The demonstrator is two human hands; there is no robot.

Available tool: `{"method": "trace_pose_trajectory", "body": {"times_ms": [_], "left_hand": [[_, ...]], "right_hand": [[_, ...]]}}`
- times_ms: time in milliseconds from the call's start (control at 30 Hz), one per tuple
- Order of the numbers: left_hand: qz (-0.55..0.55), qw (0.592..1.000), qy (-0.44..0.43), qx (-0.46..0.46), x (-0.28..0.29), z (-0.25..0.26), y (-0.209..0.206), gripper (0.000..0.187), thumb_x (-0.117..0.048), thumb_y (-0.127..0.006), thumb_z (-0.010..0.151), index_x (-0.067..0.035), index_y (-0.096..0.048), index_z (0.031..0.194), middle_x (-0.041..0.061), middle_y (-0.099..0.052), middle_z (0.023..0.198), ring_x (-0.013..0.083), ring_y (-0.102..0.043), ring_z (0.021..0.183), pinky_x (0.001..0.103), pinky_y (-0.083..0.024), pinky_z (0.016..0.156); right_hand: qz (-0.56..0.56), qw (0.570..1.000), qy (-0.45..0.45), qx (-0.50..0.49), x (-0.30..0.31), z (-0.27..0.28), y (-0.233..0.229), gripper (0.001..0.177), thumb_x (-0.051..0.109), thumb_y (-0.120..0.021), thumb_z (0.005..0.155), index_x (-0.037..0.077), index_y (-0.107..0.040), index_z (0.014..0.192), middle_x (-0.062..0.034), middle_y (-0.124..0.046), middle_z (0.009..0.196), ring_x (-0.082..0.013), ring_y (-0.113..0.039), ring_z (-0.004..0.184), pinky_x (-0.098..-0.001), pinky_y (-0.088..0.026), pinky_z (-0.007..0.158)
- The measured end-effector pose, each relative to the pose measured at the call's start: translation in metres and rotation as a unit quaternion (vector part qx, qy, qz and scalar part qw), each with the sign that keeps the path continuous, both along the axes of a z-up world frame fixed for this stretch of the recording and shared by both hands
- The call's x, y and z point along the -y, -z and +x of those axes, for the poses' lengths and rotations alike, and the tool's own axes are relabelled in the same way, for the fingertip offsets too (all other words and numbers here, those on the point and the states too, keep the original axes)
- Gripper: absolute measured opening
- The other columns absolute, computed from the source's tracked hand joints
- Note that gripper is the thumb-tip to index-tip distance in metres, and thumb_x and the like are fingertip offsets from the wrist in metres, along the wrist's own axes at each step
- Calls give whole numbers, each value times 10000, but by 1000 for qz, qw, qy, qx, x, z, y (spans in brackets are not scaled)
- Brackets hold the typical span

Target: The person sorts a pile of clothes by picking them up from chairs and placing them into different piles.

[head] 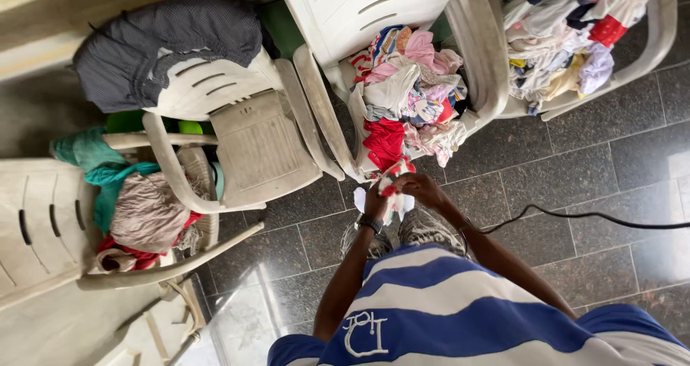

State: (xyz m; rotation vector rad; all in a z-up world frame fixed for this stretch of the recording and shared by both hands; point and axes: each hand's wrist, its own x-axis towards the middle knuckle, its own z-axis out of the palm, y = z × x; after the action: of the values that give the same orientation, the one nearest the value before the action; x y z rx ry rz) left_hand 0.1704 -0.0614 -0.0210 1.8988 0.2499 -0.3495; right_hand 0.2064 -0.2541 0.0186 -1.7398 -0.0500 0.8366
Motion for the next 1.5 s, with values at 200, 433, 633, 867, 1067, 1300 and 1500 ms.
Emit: {"method": "trace_pose_trajectory", "body": {"times_ms": [200, 433, 633, 867, 1067, 1300, 1500], "left_hand": [[-9, 992, -103, 69, -34, 9, -36, 425, -205, -824, 842, 25, -673, 1166, 204, -736, 1003, 333, -691, 928, 449, -538, 764], [-123, 989, -71, 29, -53, 11, -53, 311, -210, -789, 878, 23, -725, 1074, 131, -775, 965, 228, -716, 874, 379, -545, 792], [-123, 990, -68, -8, -44, 11, -60, 311, -192, -764, 867, 20, -721, 1090, 127, -779, 983, 228, -724, 892, 374, -543, 802], [-129, 990, -50, -17, -9, 32, -56, 322, -202, -753, 896, 34, -718, 1113, 133, -778, 990, 217, -696, 897, 374, -523, 819], [-226, 969, -94, -12, 36, 71, -55, 374, -188, -719, 914, 20, -696, 1224, 61, -764, 1130, 171, -694, 1034, 318, -514, 914], [-501, 841, -165, -120, 92, 100, -54, 434, -201, -688, 987, -2, -634, 1368, 105, -662, 1332, 213, -632, 1201, 373, -516, 977], [58, 958, 84, 268, 94, 112, -63, 503, -38, -569, 1002, -195, -605, 1478, 157, -576, 1525, 334, -593, 1371, 402, -525, 1087]], "right_hand": [[-77, 996, -7, 49, 22, -13, -40, 357, 274, -680, 945, 91, -674, 1252, -140, -731, 1221, -292, -701, 1150, -457, -557, 998], [-314, 942, -59, 105, 84, -84, -74, 346, 304, -495, 1092, 58, -680, 1248, -224, -718, 1173, -376, -676, 1075, -505, -545, 942], [-288, 955, -2, -63, 120, -130, -100, 406, 256, -727, 856, 120, -688, 1237, -106, -780, 1119, -246, -766, 1005, -396, -601, 894], [-329, 943, -19, -54, 155, -98, -86, 275, 298, -721, 901, 152, -729, 1134, -74, -784, 1058, -242, -751, 984, -399, -586, 827], [-128, 985, 55, 103, 182, 11, -60, 437, 320, -724, 925, 47, -650, 1259, -138, -733, 1195, -249, -736, 1065, -409, -599, 888], [7, 987, 153, -40, 163, 109, -54, 641, 302, -722, 941, 39, -489, 1478, -217, -581, 1434, -297, -599, 1247, -455, -488, 1007], [-52, 996, -12, 73, 175, 135, -49, 858, 282, -766, 842, 37, -358, 1556, -195, -466, 1546, -276, -507, 1365, -398, -401, 1137]]}}
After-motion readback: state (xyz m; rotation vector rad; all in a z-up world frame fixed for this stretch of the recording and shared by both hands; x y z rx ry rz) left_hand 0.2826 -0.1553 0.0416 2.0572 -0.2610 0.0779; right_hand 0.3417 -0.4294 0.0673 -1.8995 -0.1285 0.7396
